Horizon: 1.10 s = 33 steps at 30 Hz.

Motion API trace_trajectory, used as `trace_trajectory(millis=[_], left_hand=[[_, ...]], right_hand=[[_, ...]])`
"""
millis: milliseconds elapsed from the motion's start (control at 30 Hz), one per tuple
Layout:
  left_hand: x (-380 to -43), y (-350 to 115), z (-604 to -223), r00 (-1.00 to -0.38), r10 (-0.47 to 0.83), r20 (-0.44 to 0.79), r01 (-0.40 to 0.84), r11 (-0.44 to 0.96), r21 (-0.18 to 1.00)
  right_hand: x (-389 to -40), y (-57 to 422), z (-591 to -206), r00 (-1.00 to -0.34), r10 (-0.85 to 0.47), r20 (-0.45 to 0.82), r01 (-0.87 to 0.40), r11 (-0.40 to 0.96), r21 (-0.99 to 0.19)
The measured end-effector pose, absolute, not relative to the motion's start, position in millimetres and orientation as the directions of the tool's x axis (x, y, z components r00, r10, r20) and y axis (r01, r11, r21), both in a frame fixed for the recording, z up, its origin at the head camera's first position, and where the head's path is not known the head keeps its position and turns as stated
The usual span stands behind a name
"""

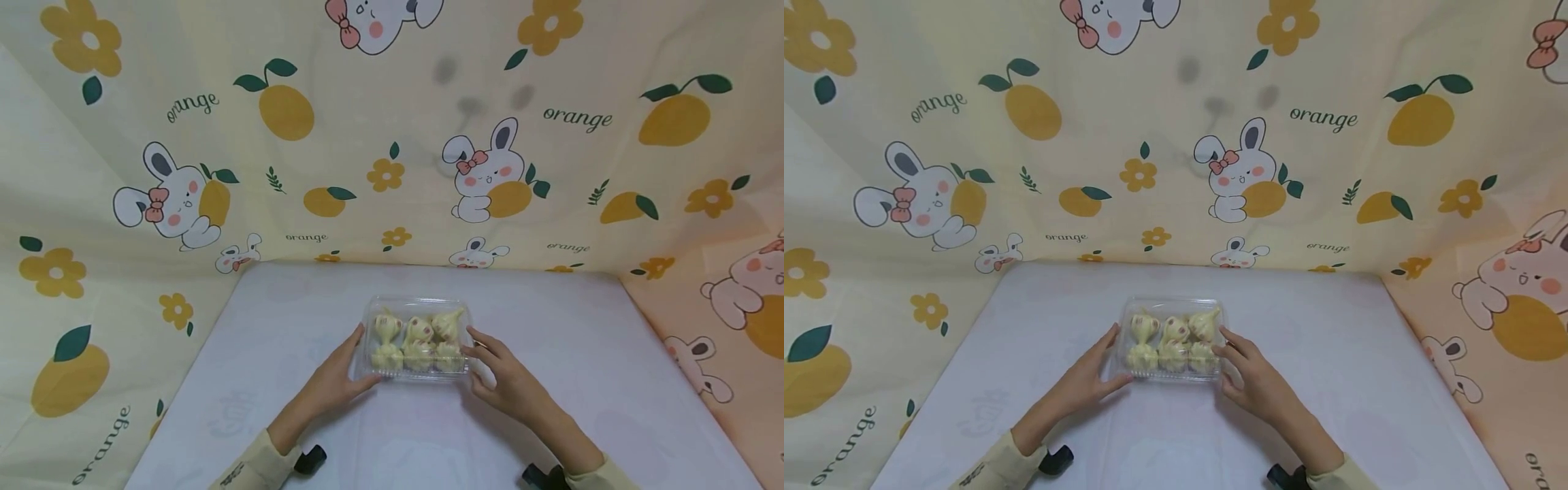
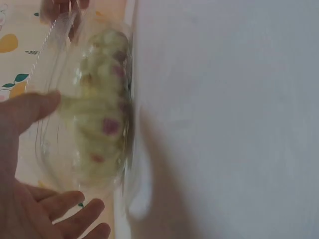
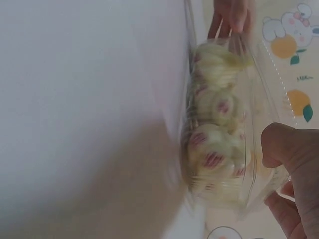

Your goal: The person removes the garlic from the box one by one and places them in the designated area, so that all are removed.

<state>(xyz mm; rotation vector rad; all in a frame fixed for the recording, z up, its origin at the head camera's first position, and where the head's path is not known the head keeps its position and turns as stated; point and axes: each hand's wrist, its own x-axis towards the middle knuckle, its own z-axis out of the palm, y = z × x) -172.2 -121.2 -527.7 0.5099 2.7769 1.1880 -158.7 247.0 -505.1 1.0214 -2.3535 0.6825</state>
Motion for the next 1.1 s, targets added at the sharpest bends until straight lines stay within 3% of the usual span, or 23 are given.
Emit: trace_trajectory(millis=[233, 500, 1100], left_hand=[[-172.6, -119.8, -530.2, -0.950, 0.311, 0.020, 0.189, 0.527, 0.829], [-172.7, -116.4, -533.0, -0.950, 0.314, 0.007, 0.145, 0.418, 0.897], [-172.5, -112.6, -537.8, -0.963, 0.267, 0.042, 0.131, 0.325, 0.937]], right_hand=[[-158.7, 243.2, -505.2, -0.649, -0.497, 0.577, -0.730, 0.622, -0.284], [-158.9, 241.0, -504.5, -0.650, -0.486, 0.585, -0.729, 0.615, -0.300], [-158.8, 235.2, -507.4, -0.669, -0.456, 0.587, -0.714, 0.613, -0.338]])
